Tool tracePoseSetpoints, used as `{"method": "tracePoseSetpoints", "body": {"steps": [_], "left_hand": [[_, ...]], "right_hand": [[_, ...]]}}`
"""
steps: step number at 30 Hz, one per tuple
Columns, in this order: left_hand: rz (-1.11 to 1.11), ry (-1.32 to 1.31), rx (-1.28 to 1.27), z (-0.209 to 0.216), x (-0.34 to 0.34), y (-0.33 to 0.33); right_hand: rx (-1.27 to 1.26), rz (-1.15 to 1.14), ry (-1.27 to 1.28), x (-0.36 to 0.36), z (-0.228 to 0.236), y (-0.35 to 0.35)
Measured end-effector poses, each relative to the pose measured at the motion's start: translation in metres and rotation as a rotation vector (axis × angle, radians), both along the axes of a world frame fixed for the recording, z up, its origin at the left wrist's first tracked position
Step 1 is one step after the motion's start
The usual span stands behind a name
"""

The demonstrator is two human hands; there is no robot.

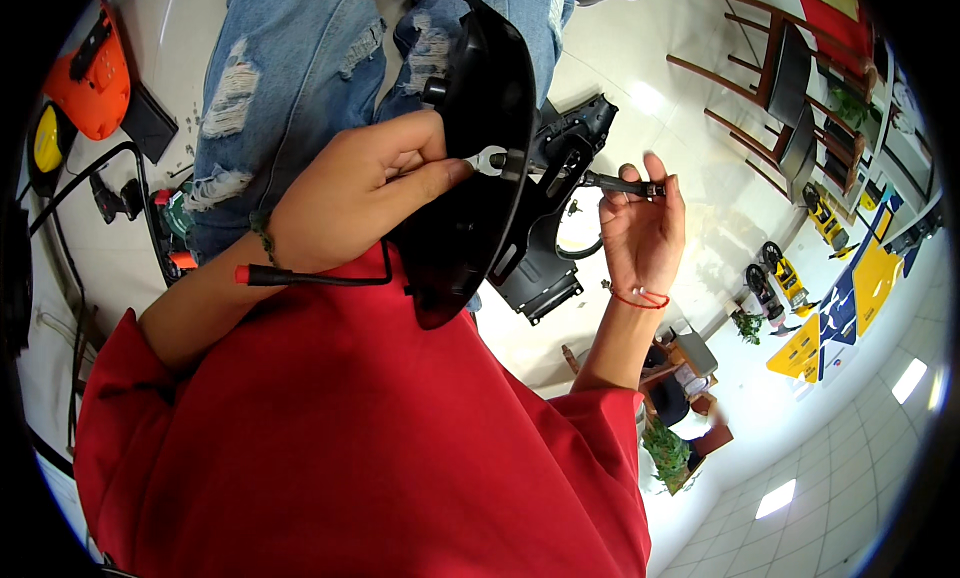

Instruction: The person sits on the floor and uses a screwdriver to tighten screws on a black and orange scooter tail light assembly. They then switch to a wrench to tighten a bolt on the back of the assembly, rotating the part to access different fasteners.

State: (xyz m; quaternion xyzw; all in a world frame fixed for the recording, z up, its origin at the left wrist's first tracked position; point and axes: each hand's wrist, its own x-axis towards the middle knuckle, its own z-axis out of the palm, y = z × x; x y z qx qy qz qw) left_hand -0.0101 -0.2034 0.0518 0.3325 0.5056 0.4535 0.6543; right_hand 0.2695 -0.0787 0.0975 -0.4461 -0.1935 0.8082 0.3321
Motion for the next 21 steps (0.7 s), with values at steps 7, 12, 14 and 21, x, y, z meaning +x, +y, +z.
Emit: {"method": "tracePoseSetpoints", "body": {"steps": [7,12,14,21], "left_hand": [[-0.024,0.038,-0.012,0.006,0.000,0.002],[-0.014,0.059,-0.012,0.004,0.000,0.002],[0.003,0.035,-0.010,0.003,0.000,0.001],[-0.054,-0.020,-0.054,0.004,0.001,-0.002]], "right_hand": [[-0.034,-0.183,-0.127,-0.003,-0.004,0.002],[-0.013,-0.164,0.101,0.008,-0.018,-0.005],[0.002,-0.211,0.158,0.011,-0.023,-0.009],[-0.063,-0.314,0.612,-0.010,-0.044,-0.024]]}}
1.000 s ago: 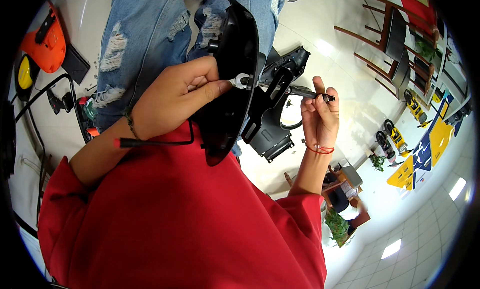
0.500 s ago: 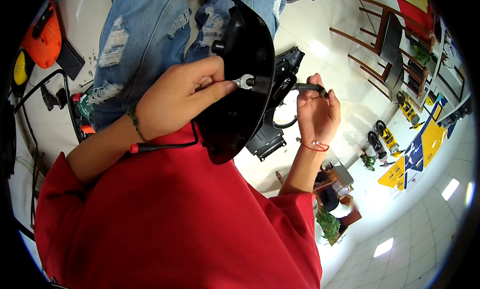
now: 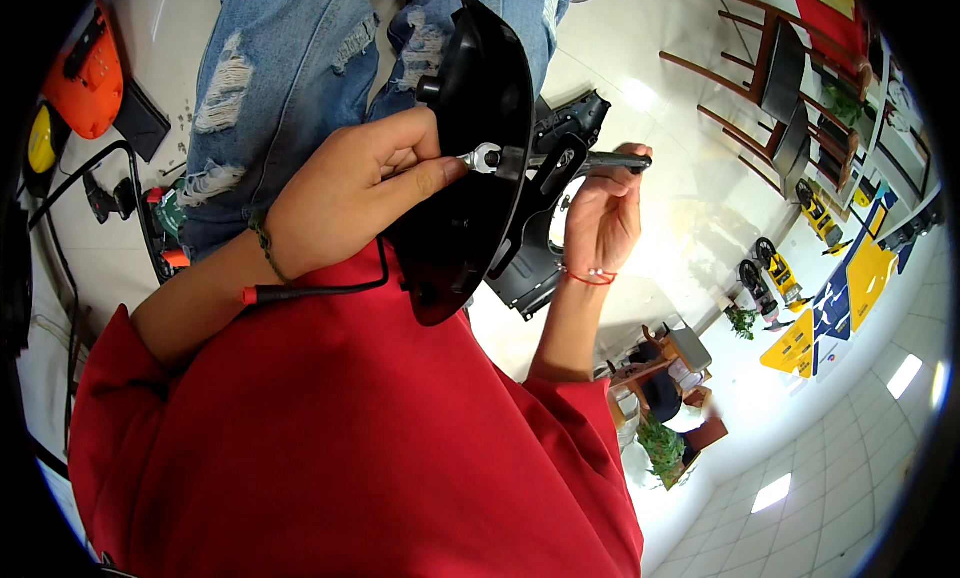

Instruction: The person sits on the floor and uses a screwdriver to tighten screws on a black and orange scooter tail light assembly. They then switch to a wrench to tighten a bolt on the back of the assembly, rotating the part to access different fasteners.

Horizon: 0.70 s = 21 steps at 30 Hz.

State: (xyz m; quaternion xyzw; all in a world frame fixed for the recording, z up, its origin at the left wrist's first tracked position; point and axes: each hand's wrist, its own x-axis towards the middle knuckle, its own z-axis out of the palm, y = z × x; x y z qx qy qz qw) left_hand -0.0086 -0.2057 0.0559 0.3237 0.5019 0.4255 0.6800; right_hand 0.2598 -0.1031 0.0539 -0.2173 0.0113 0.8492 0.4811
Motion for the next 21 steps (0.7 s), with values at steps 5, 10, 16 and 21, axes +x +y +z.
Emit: {"method": "tracePoseSetpoints", "body": {"steps": [5,10,16,21], "left_hand": [[0.014,0.054,0.012,0.004,0.002,0.000],[0.000,0.068,-0.011,0.006,0.003,0.000],[0.003,0.060,-0.032,0.005,-0.001,0.000],[0.060,0.065,-0.013,0.003,0.000,-0.002]], "right_hand": [[-0.177,-0.117,0.297,-0.019,-0.004,0.001],[0.073,-0.020,0.096,-0.027,-0.004,0.009],[-0.058,-0.047,-0.101,-0.025,0.015,0.010],[-0.156,-0.109,-0.120,-0.025,0.025,0.006]]}}
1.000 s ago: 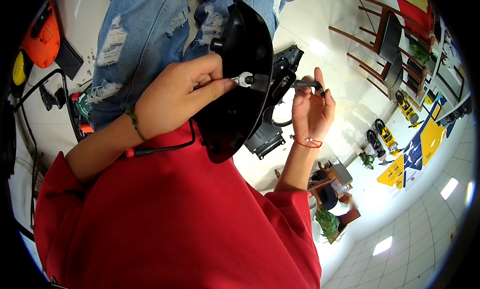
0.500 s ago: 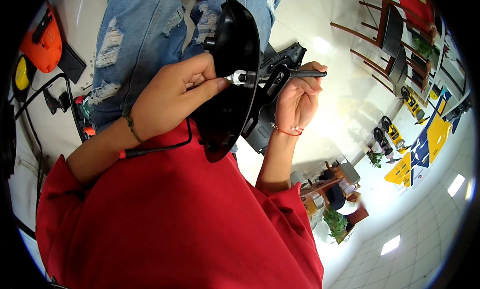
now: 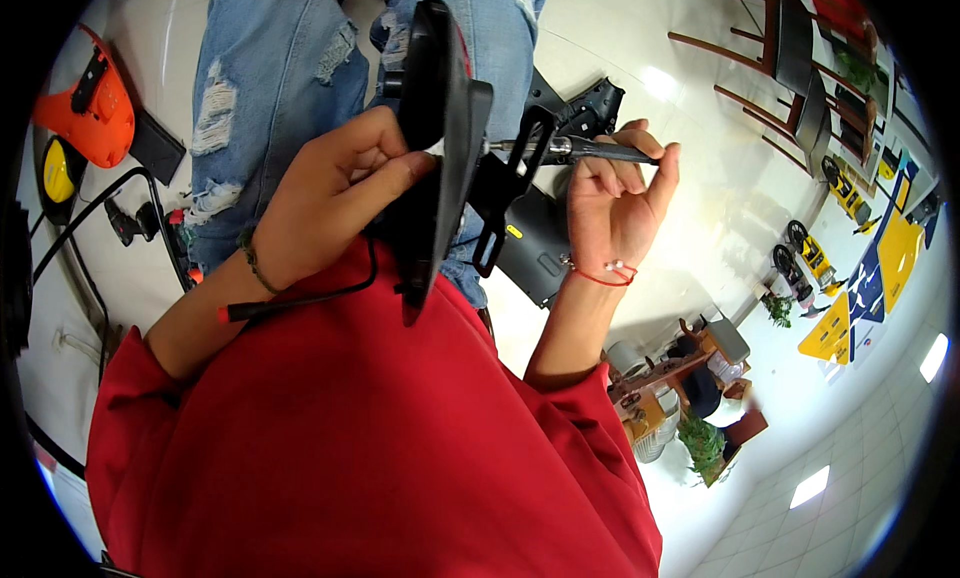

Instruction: The person sits on the floor and uses a screwdriver to tighten screws on a black and orange scooter tail light assembly. They then switch to a wrench to tighten a bolt on the back of the assembly, rotating the part to access different fasteners.

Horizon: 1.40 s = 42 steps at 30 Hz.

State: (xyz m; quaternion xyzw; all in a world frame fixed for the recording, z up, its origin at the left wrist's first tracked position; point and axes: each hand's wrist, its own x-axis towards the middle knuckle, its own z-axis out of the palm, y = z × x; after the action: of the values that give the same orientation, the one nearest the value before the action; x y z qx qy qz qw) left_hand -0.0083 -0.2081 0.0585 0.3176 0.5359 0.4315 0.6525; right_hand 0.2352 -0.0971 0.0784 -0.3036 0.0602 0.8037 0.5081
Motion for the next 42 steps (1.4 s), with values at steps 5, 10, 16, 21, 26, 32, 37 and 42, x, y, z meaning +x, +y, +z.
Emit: {"method": "tracePoseSetpoints", "body": {"steps": [5,10,16,21,26,32,37,42], "left_hand": [[0.057,-0.084,0.021,-0.005,0.001,-0.003],[0.063,-0.142,0.010,-0.007,0.000,-0.004],[0.038,-0.130,0.017,-0.006,0.000,-0.001],[-0.021,-0.062,0.003,-0.001,0.002,-0.002],[-0.001,-0.014,0.005,0.001,0.003,0.001],[-0.028,0.016,0.014,0.005,0.006,0.002],[-0.056,0.128,0.048,0.007,0.006,0.003],[-0.052,0.118,0.047,0.008,0.003,0.006]], "right_hand": [[0.129,0.116,-0.220,0.005,-0.001,-0.012],[0.329,0.207,-0.253,0.015,-0.004,-0.011],[0.189,0.104,-0.209,0.016,-0.020,-0.007],[0.154,0.069,0.162,0.018,-0.027,-0.011],[0.189,0.169,-0.004,0.022,-0.025,-0.001],[0.060,0.254,-0.133,0.023,-0.014,0.011],[-0.083,0.147,-0.306,0.025,-0.013,0.013],[0.000,0.064,-0.225,0.033,-0.017,0.011]]}}
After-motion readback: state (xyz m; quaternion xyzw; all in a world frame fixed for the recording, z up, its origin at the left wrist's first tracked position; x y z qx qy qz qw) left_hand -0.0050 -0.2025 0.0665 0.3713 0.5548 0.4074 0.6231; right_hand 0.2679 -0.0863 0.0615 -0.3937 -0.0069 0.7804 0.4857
